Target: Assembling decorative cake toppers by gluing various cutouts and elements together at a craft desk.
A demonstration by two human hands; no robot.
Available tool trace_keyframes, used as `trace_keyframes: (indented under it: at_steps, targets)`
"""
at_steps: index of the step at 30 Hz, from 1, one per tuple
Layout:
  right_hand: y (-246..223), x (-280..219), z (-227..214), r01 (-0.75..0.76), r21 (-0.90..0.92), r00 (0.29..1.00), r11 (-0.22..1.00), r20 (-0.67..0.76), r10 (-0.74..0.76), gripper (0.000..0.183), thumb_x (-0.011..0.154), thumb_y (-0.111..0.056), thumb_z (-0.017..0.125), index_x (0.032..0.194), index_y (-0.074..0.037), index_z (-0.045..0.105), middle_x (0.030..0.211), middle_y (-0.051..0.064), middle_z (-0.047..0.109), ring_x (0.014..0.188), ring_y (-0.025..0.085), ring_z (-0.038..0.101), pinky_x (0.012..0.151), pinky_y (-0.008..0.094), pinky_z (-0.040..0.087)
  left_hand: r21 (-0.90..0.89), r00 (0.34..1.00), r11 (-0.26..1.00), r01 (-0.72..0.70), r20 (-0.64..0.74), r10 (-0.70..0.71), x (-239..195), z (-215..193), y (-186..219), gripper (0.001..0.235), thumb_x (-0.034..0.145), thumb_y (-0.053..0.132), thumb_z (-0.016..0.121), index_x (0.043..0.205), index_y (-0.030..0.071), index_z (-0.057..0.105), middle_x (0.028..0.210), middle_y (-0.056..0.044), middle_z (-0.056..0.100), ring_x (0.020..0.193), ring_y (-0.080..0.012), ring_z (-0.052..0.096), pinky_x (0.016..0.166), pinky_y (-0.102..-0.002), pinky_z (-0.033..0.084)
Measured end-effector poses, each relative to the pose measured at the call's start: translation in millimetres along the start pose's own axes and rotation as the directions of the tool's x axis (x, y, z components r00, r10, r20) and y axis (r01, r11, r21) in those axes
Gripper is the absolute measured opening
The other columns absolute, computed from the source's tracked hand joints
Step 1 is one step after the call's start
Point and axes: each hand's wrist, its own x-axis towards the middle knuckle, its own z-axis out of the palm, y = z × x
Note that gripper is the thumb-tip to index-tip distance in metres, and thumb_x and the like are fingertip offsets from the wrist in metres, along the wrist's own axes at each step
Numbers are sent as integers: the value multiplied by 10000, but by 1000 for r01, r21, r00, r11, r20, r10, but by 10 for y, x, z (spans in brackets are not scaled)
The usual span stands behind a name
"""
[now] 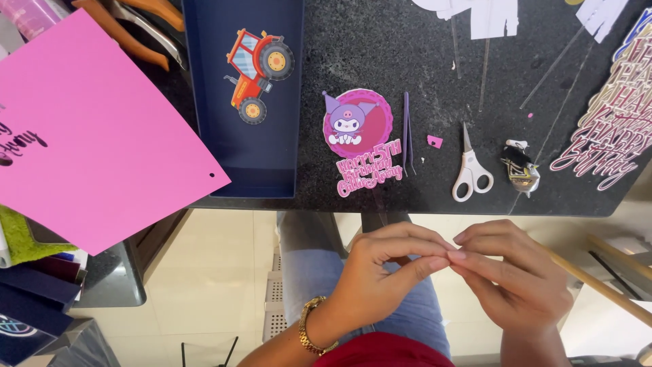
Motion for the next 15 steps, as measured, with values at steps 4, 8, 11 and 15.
trace_keyframes:
  at_steps: [4, 8, 11, 15]
  targets:
    - [54, 22, -24, 106, -90, 994, 990, 39, -103, 96, 856, -16, 735, 950, -2, 723, 870, 146, 688, 809, 324, 720, 740, 376, 585, 26, 999, 999, -24, -25, 25, 20, 5, -26, 61, 991, 90, 705, 1038, 96, 744, 1057, -84, 753, 1015, -199, 736, 939, -298, 610]
    - [90, 49, -64, 128, -115, 990, 985, 70, -120, 61, 861, -23, 724, 920, -15, 739, 868, 118, 703, 827, 330, 722, 744, 367, 567, 51, 999, 998, 28, 25, -29, 39, -48, -11, 97, 1007, 148, 701, 1081, 166, 761, 1054, -43, 754, 1000, -152, 725, 930, -260, 593]
    - [123, 66, -64, 186, -148, 980, 971, 93, -174, 36, 871, -31, 717, 900, -28, 738, 828, 88, 686, 815, 326, 721, 697, 362, 532, 73, 999, 997, 14, 29, -16, 60, -61, -13, 99, 991, 134, 718, 1076, 146, 767, 1047, -46, 755, 967, -151, 718, 892, -253, 591]
    - [120, 39, -1, 118, -108, 993, 987, 33, -115, 11, 850, -14, 711, 847, -24, 713, 803, 103, 700, 805, 346, 740, 691, 387, 528, 89, 1000, 996, 14, 23, -17, 88, -55, -7, 89, 981, 138, 721, 1056, 130, 767, 1051, -61, 761, 969, -157, 737, 913, -256, 602]
